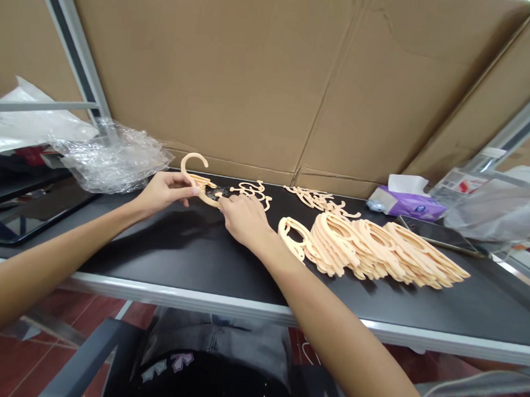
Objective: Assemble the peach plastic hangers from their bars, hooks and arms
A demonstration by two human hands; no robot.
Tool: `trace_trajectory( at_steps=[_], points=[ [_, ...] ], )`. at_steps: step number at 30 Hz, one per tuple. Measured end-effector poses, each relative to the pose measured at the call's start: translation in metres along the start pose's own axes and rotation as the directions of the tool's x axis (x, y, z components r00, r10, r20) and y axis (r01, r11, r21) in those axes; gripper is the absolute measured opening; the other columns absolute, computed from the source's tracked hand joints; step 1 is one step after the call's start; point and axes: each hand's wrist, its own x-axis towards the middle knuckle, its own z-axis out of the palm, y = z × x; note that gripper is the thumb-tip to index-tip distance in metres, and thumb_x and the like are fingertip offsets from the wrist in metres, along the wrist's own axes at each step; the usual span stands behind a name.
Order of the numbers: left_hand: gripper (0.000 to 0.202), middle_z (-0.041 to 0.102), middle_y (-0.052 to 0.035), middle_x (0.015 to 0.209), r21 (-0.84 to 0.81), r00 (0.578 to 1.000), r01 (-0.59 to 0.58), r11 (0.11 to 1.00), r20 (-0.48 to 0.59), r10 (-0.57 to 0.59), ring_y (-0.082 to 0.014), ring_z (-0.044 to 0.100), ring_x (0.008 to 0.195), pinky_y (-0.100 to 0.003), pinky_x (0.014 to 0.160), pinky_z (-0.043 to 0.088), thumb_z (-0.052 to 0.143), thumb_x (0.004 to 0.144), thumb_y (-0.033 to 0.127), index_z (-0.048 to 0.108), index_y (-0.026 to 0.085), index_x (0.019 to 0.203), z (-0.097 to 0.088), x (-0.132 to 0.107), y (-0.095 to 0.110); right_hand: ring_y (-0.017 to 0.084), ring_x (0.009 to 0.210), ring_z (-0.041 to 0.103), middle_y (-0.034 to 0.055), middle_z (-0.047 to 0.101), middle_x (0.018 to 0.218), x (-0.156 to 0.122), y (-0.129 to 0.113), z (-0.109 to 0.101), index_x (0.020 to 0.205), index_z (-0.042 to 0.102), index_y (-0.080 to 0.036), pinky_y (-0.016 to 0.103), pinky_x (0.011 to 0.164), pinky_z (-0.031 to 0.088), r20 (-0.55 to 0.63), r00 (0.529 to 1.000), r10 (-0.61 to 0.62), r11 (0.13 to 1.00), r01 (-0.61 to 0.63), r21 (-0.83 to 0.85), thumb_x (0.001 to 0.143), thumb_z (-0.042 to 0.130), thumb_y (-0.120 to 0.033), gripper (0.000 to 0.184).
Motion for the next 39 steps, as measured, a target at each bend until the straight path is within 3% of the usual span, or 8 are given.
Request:
trace_trajectory(
  at_steps=[4, 7, 13, 17, 19, 25, 33, 39],
  points=[
    [0.047, 0.072, -0.0101, 0.104, -0.226, 0.985, 0.103, 0.969, 0.161, -0.067, -0.0197, 0.065, 0.086, -0.029, 0.062, 0.058, 0.082, 0.069, 0.037, 0.075, 0.018, 0.111, 0.0, -0.002, 0.003, 0.024, 0.098, 0.062, 0.0114, 0.072, 0.109, 0.001, -0.002, 0.001, 0.119, 0.064, -0.018, 0.034, 0.082, 0.037, -0.04, 0.998, -0.039, 0.999, 0.04, 0.027, 0.105, 0.035, -0.025, 0.032],
    [0.041, 0.073, -0.0109, 0.109, -0.313, 0.973, 0.144, 0.939, 0.219, -0.076, -0.0216, 0.067, 0.095, -0.032, 0.072, 0.059, 0.079, 0.075, 0.04, 0.076, 0.019, 0.11, 0.001, -0.003, 0.003, 0.023, 0.099, 0.061, 0.0115, 0.072, 0.109, 0.001, -0.004, 0.003, 0.12, 0.062, -0.017, 0.034, 0.083, 0.038, -0.052, 0.997, -0.062, 0.995, 0.066, 0.075, 0.105, 0.035, -0.024, 0.031],
    [0.029, 0.074, -0.0068, 0.088, -0.414, 1.0, -0.016, 0.91, -0.008, 0.014, -0.018, 0.069, 0.085, -0.033, 0.084, 0.055, 0.084, 0.071, 0.037, 0.078, 0.017, 0.091, 0.0, 0.001, 0.009, 0.025, 0.112, 0.058, 0.0156, 0.067, 0.123, 0.001, -0.007, 0.005, 0.135, 0.054, -0.013, 0.037, 0.096, 0.041, -0.085, 0.996, -0.004, 0.987, 0.018, 0.157, 0.103, 0.042, -0.026, 0.037],
    [0.022, 0.069, -0.002, 0.073, -0.16, 0.922, -0.226, 0.961, -0.354, 0.158, -0.0141, 0.064, 0.071, -0.028, 0.071, 0.053, 0.08, 0.074, 0.036, 0.077, 0.017, 0.084, -0.011, 0.004, 0.013, 0.026, 0.117, 0.057, 0.0169, 0.065, 0.126, 0.005, -0.01, 0.007, 0.134, 0.055, -0.012, 0.039, 0.099, 0.042, -0.034, 0.999, 0.008, 0.987, -0.002, 0.16, 0.103, 0.043, -0.027, 0.037],
    [0.022, 0.07, -0.0021, 0.074, 0.073, 0.879, -0.236, 0.969, -0.409, 0.245, -0.0145, 0.063, 0.07, -0.026, 0.066, 0.05, 0.076, 0.077, 0.037, 0.077, 0.017, 0.085, -0.015, 0.004, 0.009, 0.026, 0.116, 0.057, 0.0165, 0.066, 0.125, 0.013, -0.014, 0.008, 0.127, 0.06, -0.012, 0.04, 0.1, 0.042, 0.003, 0.999, -0.044, 0.991, 0.043, 0.128, 0.103, 0.042, -0.025, 0.033],
    [0.035, 0.077, -0.005, 0.091, 0.469, 0.93, -0.171, 0.867, -0.213, 0.299, -0.0185, 0.066, 0.077, -0.027, 0.072, 0.051, 0.062, 0.087, 0.041, 0.077, 0.015, 0.106, -0.011, 0.002, -0.014, 0.029, 0.127, 0.046, 0.0161, 0.055, 0.141, 0.047, -0.029, 0.019, 0.134, 0.059, -0.013, 0.045, 0.106, 0.039, 0.017, 0.995, -0.096, 0.994, 0.095, 0.059, 0.103, 0.042, -0.031, 0.04],
    [0.032, 0.079, -0.0055, 0.09, 0.54, 0.944, -0.187, 0.821, -0.131, 0.302, -0.0177, 0.067, 0.072, -0.026, 0.069, 0.051, 0.064, 0.085, 0.041, 0.081, 0.016, 0.098, -0.01, 0.001, -0.016, 0.03, 0.125, 0.047, 0.0165, 0.063, 0.13, 0.046, -0.027, 0.022, 0.12, 0.069, -0.012, 0.047, 0.105, 0.037, 0.039, 0.992, -0.123, 0.991, 0.122, 0.048, 0.104, 0.037, -0.033, 0.041],
    [0.031, 0.079, -0.0057, 0.091, 0.55, 0.951, -0.172, 0.817, -0.123, 0.283, -0.0168, 0.067, 0.071, -0.026, 0.07, 0.05, 0.062, 0.086, 0.038, 0.081, 0.017, 0.099, -0.01, 0.001, -0.019, 0.033, 0.129, 0.045, 0.0163, 0.055, 0.143, 0.054, -0.028, 0.028, 0.138, 0.058, -0.015, 0.051, 0.106, 0.036, 0.039, 0.999, -0.02, 0.995, 0.016, 0.096, 0.102, 0.043, -0.043, 0.048]
  ],
)
